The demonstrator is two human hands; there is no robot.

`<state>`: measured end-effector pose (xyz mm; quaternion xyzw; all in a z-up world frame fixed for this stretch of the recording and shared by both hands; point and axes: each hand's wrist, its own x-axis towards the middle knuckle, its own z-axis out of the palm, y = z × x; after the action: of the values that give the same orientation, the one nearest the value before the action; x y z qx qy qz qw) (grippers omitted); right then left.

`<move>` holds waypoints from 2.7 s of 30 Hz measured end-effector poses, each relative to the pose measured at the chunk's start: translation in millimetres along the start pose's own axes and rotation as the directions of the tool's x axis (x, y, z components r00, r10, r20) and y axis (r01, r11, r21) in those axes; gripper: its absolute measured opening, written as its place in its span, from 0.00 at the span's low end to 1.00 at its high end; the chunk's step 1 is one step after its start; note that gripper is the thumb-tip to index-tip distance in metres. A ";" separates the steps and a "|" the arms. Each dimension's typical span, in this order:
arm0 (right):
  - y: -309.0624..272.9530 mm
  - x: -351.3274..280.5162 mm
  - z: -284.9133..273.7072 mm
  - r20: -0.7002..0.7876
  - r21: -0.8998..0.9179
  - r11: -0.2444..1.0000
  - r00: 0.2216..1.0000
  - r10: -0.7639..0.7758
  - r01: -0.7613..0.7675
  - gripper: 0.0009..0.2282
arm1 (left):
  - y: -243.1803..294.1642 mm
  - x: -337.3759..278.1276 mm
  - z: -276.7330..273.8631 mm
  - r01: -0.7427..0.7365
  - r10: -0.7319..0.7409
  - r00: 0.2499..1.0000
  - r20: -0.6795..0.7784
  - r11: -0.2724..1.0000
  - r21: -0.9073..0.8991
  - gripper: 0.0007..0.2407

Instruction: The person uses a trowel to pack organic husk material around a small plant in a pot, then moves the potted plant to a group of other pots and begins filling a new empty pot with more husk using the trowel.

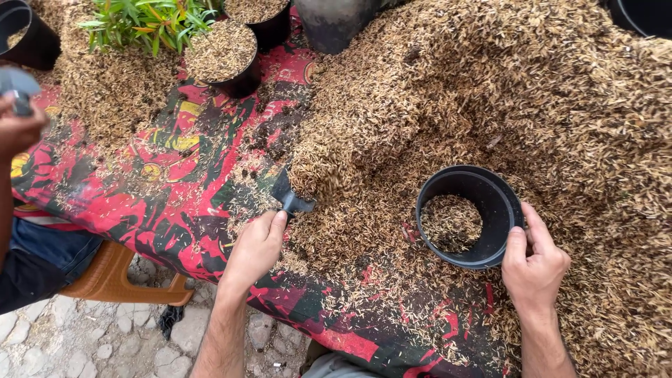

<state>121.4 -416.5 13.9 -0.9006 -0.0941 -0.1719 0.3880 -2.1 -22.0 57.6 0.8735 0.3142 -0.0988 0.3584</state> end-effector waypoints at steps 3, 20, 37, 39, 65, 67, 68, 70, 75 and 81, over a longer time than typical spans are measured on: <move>4.6 1.1 0.7 -0.002 -0.004 1.000 1.000 -0.028 0.028 0.18 | 12.8 -6.5 -1.9 -0.019 0.019 0.999 0.028 1.000 0.001 0.18; 8.5 2.2 2.1 -0.039 0.102 0.995 0.999 0.026 -0.022 0.18 | 97.7 -25.7 20.2 -0.274 0.268 0.946 0.180 0.962 0.006 0.19; 3.3 2.0 -2.6 -0.039 0.129 0.992 0.999 0.014 -0.008 0.18 | 149.4 -37.4 63.5 -0.517 0.504 0.854 0.131 0.792 0.325 0.15; 3.7 1.5 -2.7 -0.038 0.128 0.992 0.999 0.012 -0.007 0.18 | 143.2 -34.5 67.5 -0.510 0.507 0.857 0.096 0.803 0.309 0.15; 8.5 -0.6 1.6 0.044 0.024 1.000 0.999 -0.015 0.013 0.18 | -42.2 86.8 -16.1 0.196 -0.188 0.951 -0.244 0.980 0.009 0.22; 5.7 -0.9 1.6 0.021 0.024 1.000 1.000 0.000 -0.001 0.18 | -61.1 97.5 -7.2 0.157 -0.122 0.946 -0.301 0.983 0.092 0.23; 6.0 -1.2 1.9 0.024 0.024 1.000 1.000 0.001 -0.002 0.18 | -62.2 97.6 -6.3 0.159 -0.125 0.946 -0.300 0.983 0.092 0.23; 7.0 -1.3 2.4 0.027 0.020 1.000 1.000 -0.001 0.000 0.18 | -63.7 98.0 -4.5 0.149 -0.110 0.945 -0.309 0.983 0.108 0.23; 10.5 -1.8 3.8 0.007 0.004 1.000 1.000 -0.002 0.001 0.18 | -70.0 103.9 1.1 0.143 -0.092 0.939 -0.331 0.981 0.131 0.22; 11.5 -2.0 3.1 -0.007 0.001 1.000 1.000 0.015 -0.015 0.18 | -67.6 87.9 -8.5 0.199 -0.157 0.950 -0.270 0.971 0.133 0.21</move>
<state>123.7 -422.2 3.5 -0.9004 -0.0860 -0.1720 0.3902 24.4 62.8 -9.4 0.8726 0.4270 -0.0410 0.2337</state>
